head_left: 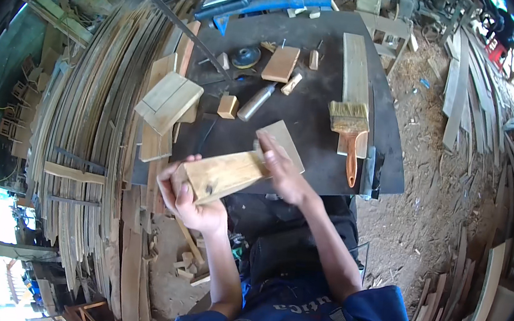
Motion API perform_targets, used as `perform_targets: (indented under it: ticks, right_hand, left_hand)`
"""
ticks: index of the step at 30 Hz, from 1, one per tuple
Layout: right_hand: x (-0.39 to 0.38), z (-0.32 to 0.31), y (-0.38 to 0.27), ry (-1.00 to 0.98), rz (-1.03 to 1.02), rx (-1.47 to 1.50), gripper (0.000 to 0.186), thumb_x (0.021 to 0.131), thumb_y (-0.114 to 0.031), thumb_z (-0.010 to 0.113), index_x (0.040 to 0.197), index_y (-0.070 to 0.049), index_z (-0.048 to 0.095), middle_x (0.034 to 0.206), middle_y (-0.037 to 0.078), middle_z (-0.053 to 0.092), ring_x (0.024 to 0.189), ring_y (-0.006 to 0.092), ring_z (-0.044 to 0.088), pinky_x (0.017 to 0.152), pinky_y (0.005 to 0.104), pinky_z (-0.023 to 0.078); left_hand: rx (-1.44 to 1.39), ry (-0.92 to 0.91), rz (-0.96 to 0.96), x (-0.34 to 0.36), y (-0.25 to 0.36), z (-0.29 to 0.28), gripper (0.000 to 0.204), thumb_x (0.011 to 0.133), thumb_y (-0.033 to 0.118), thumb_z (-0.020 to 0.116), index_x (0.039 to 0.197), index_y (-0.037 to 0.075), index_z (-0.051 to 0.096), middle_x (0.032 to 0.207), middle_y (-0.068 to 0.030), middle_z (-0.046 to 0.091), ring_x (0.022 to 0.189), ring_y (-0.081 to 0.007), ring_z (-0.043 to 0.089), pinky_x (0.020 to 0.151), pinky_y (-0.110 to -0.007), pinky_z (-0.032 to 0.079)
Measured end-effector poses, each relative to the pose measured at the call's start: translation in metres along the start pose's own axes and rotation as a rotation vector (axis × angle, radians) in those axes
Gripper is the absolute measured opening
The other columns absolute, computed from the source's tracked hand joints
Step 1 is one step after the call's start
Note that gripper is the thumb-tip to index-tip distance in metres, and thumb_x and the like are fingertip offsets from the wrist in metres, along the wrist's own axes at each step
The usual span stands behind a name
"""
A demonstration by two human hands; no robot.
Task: The person carves a small rectangular wooden block using a chisel and a brush. They repeatedly chip away at the wood to create a textured surface, then brush away the resulting sawdust. The person handles the block and tools one at a time, focusing on a single piece throughout the clip.
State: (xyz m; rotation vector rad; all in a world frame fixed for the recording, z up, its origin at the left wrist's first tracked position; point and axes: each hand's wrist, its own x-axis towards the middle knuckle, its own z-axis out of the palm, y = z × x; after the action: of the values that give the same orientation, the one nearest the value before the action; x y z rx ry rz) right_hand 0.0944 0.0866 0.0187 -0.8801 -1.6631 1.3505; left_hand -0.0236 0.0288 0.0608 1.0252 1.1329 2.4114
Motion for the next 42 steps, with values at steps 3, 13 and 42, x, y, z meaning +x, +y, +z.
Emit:
perform_targets:
  ticks: [3,13,42]
  right_hand:
    - [-0.033,0.015,-0.029,-0.130,-0.250,0.154,0.068,0.091,-0.048,0.024,0.131,0.008,0.027,0.136,0.025,0.028,0.131,0.0359,0.016,0.107,0.0403,0.012]
    - [-0.070,0.007,-0.047,-0.302,-0.448,-0.112,0.070,0.091,-0.047,0.028,0.135,0.007,0.017,0.142,0.023,0.014,0.133,0.0319,0.012,0.108,0.0389,0.009]
    - [-0.042,-0.013,0.066,0.174,0.124,0.000,0.044,0.093,-0.021,0.031,0.129,0.004,0.036,0.135,0.019,0.035,0.129,0.0252,0.027,0.105,0.0308,0.018]
  left_hand:
    - [-0.080,-0.033,0.030,-0.005,0.000,-0.013,0.032,0.071,0.023,0.051,0.094,0.002,0.044,0.086,-0.0147,0.053,0.086,-0.0269,0.056,0.081,-0.043,0.046]
    - [-0.161,-0.220,0.193,-0.032,0.000,-0.014,0.037,0.071,0.026,0.055,0.096,0.002,0.043,0.085,-0.0149,0.050,0.081,-0.0256,0.052,0.073,-0.038,0.045]
    - [-0.075,0.081,-0.022,-0.023,-0.019,-0.009,0.060,0.077,0.055,0.043,0.102,0.001,0.046,0.092,-0.0146,0.054,0.088,-0.0271,0.055,0.080,-0.041,0.045]
